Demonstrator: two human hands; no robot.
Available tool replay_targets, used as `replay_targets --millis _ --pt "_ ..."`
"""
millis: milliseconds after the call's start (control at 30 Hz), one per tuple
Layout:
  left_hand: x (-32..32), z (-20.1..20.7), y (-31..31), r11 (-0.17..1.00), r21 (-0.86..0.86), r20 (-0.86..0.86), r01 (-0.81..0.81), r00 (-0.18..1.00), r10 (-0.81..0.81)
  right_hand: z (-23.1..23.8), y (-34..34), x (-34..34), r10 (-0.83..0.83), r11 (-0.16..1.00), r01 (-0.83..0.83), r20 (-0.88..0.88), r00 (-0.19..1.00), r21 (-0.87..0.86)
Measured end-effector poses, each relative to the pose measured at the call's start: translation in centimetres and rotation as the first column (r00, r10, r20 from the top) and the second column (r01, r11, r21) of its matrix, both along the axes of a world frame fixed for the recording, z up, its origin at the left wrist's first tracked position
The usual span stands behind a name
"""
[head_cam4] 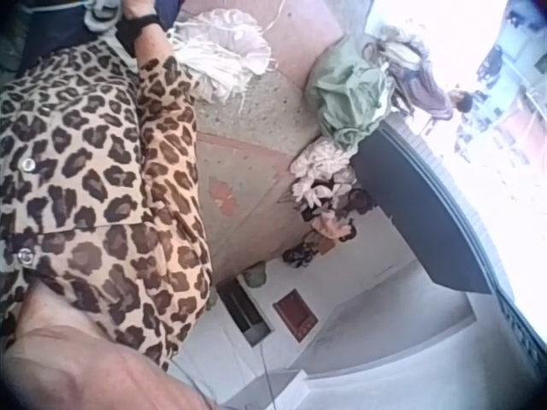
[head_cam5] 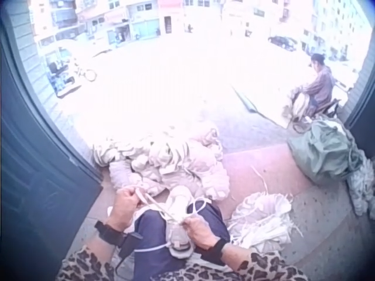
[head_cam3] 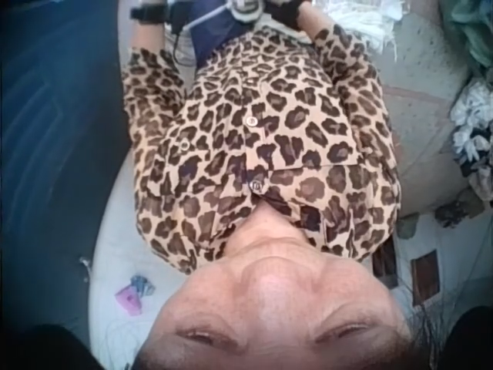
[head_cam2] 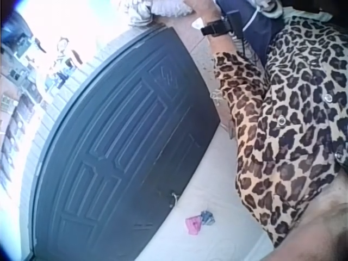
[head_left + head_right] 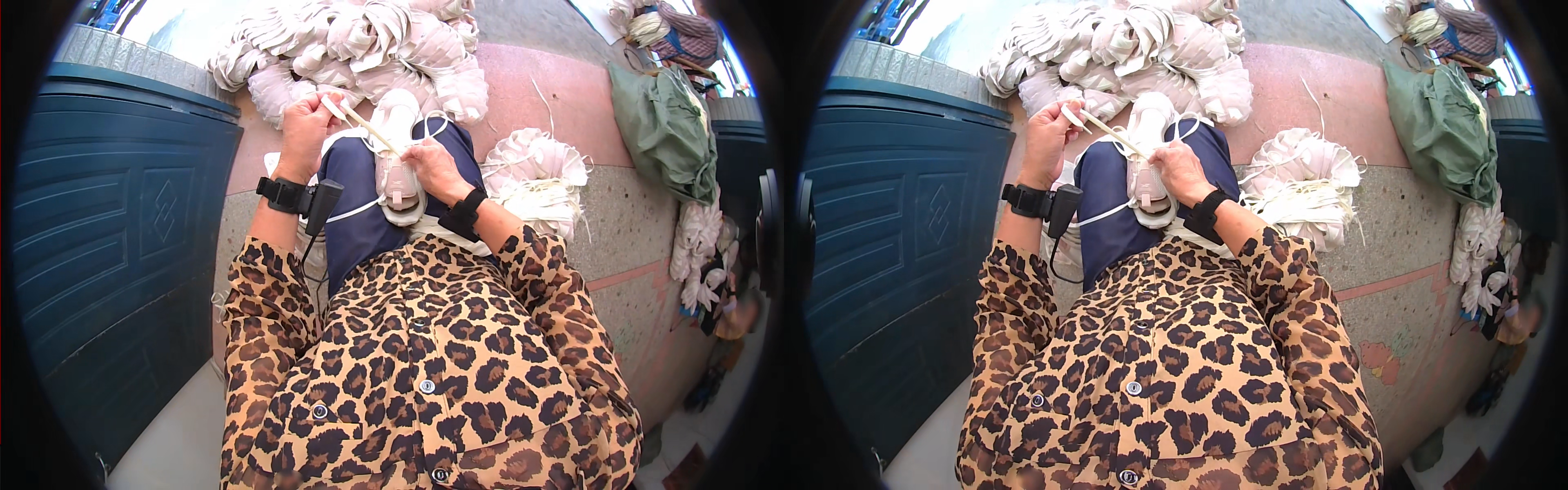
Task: Tying laces or strings on white shoes.
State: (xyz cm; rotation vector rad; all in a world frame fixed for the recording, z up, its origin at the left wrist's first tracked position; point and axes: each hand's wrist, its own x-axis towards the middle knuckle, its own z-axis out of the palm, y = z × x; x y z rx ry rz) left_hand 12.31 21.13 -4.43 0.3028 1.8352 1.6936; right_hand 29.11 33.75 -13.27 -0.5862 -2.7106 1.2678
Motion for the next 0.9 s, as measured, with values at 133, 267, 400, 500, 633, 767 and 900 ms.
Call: replay_targets --millis 133,267,400,500,633,767,900 --pt "0.1 0.1 0.0 1.000 0.016 0.010 0.006 1.000 -0.006 -0.4 -0.3 -0.2 -0.029 0.984 0.040 0.064 0.998 -0.172" --pt "0.2 0.0 0.3 1.000 0.025 0.002 -0.002 1.000 0.002 -0.2 -0.6 -0.4 -0.054 0.986 0.071 0.116 0.992 -0.148" --pt "0.2 0.1 0.3 1.000 0.002 -0.008 -0.021 1.000 0.021 -0.2 -0.5 0.3 -0.078 0.991 0.088 0.103 0.992 -0.098" --pt "0.1 0.0 0.5 0.999 0.026 0.002 -0.031 1.000 0.031 0.0 -0.6 0.0 -0.078 0.991 0.089 0.113 0.990 -0.098" --pt "0.2 -0.6 1.1 0.998 0.060 0.012 0.019 1.000 -0.019 0.0 -0.7 -0.6 -0.079 0.974 0.105 0.135 0.988 -0.199" --pt "0.2 -5.3 -0.4 0.986 -0.154 -0.420 0.057 0.900 -0.117 0.0 -1.0 -0.9 -0.105 0.973 0.139 0.182 0.978 -0.183" --pt "3.4 -7.0 -1.5 0.913 -0.387 -0.556 0.125 0.759 -0.340 -0.4 -0.7 -1.5 -0.079 0.989 0.083 0.038 0.996 -0.118"
